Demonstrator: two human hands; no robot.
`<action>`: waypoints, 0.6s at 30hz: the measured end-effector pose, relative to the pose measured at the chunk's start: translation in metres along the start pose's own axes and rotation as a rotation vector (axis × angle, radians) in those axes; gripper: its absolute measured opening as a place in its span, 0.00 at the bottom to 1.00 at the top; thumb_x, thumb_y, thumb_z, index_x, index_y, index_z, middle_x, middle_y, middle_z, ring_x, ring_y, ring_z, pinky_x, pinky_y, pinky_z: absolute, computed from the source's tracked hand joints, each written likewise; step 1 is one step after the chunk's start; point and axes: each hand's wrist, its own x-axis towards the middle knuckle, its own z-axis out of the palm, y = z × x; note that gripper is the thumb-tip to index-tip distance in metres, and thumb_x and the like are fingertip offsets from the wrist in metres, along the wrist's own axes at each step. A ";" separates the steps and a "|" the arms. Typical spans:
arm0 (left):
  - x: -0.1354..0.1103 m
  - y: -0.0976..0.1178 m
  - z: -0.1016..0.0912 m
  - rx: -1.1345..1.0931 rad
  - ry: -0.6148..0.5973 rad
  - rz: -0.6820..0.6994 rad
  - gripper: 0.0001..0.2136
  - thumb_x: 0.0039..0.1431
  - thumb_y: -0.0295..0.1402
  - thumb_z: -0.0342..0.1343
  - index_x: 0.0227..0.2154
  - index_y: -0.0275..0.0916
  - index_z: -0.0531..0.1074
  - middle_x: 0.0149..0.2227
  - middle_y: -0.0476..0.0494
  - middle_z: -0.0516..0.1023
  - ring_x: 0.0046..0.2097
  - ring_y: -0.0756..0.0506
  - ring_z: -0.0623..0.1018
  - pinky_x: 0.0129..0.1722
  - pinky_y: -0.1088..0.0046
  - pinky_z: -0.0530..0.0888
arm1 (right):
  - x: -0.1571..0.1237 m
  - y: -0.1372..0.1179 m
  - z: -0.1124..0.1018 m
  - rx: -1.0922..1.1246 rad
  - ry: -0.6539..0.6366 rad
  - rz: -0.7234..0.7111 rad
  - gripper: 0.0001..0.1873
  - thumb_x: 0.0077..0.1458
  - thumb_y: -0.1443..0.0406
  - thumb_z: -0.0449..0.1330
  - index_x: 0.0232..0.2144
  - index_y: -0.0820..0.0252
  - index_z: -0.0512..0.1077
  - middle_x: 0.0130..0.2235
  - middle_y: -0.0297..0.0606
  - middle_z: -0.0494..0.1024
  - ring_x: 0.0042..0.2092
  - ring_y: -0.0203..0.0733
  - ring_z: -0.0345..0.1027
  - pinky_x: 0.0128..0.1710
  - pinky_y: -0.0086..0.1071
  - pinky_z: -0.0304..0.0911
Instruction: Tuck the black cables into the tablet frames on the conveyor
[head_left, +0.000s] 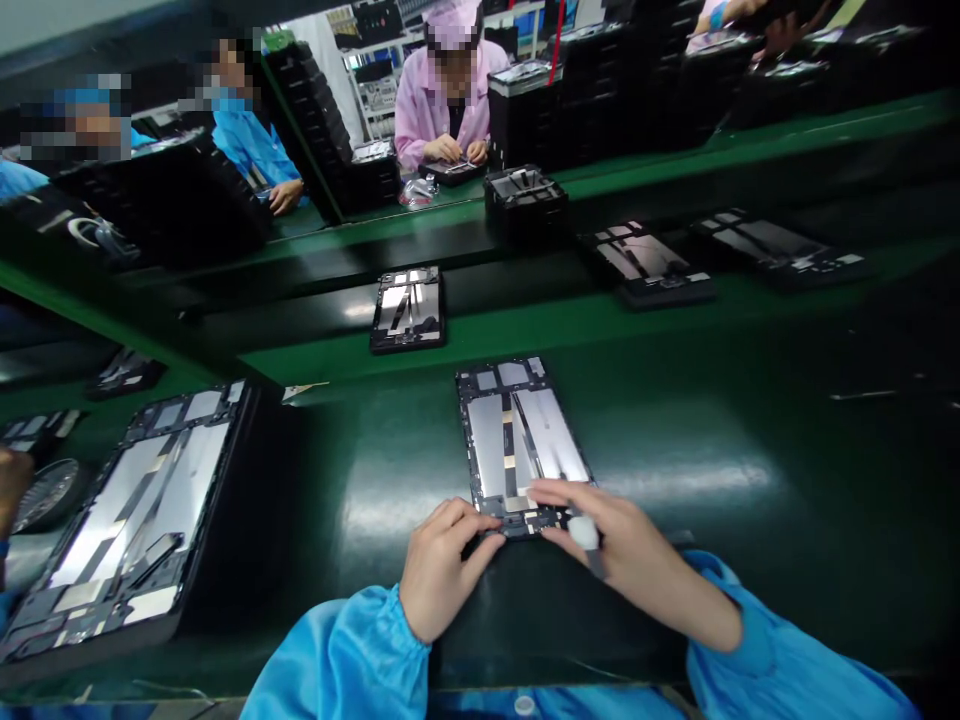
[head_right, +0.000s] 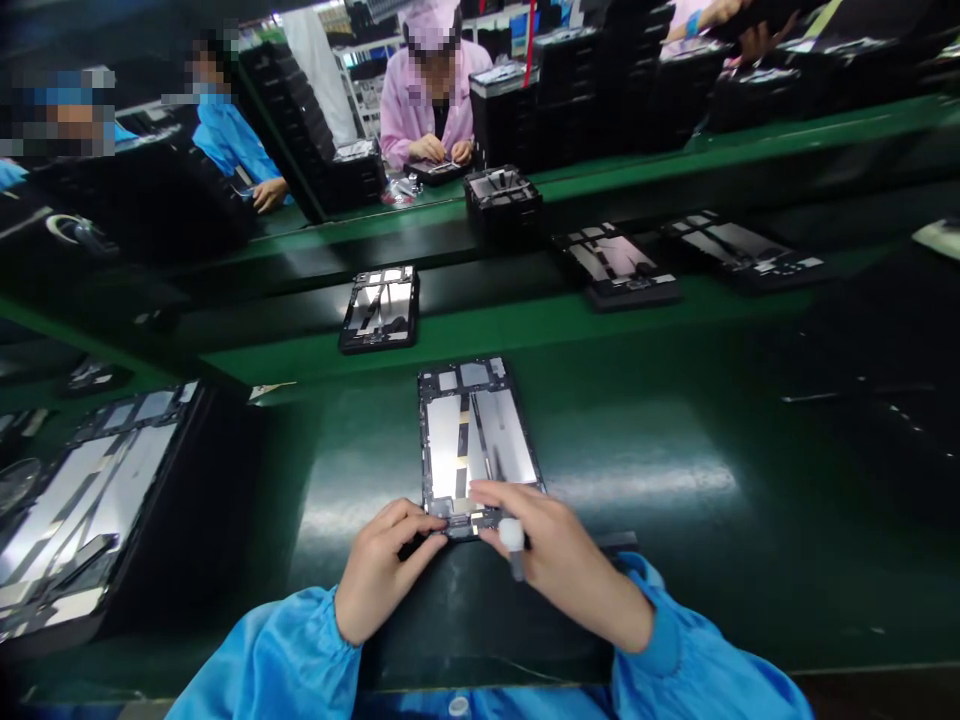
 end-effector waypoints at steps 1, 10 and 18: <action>0.001 0.000 0.002 -0.020 0.006 0.005 0.10 0.67 0.38 0.52 0.38 0.41 0.77 0.33 0.45 0.75 0.37 0.46 0.76 0.37 0.72 0.74 | 0.006 -0.004 0.010 0.016 -0.035 -0.034 0.17 0.63 0.67 0.57 0.54 0.52 0.69 0.50 0.42 0.77 0.50 0.50 0.73 0.50 0.43 0.70; 0.000 0.001 0.006 -0.043 -0.009 -0.009 0.07 0.65 0.35 0.56 0.34 0.42 0.77 0.33 0.47 0.75 0.36 0.49 0.76 0.34 0.76 0.73 | 0.020 -0.010 0.033 0.091 -0.084 -0.034 0.17 0.61 0.74 0.56 0.50 0.54 0.68 0.37 0.37 0.77 0.40 0.48 0.72 0.42 0.39 0.68; -0.017 -0.007 -0.001 0.539 0.057 0.434 0.14 0.70 0.25 0.45 0.52 0.38 0.71 0.44 0.42 0.77 0.38 0.47 0.74 0.36 0.71 0.72 | 0.014 -0.005 0.042 0.062 -0.048 -0.085 0.24 0.61 0.76 0.53 0.56 0.53 0.64 0.40 0.38 0.75 0.42 0.49 0.69 0.43 0.42 0.67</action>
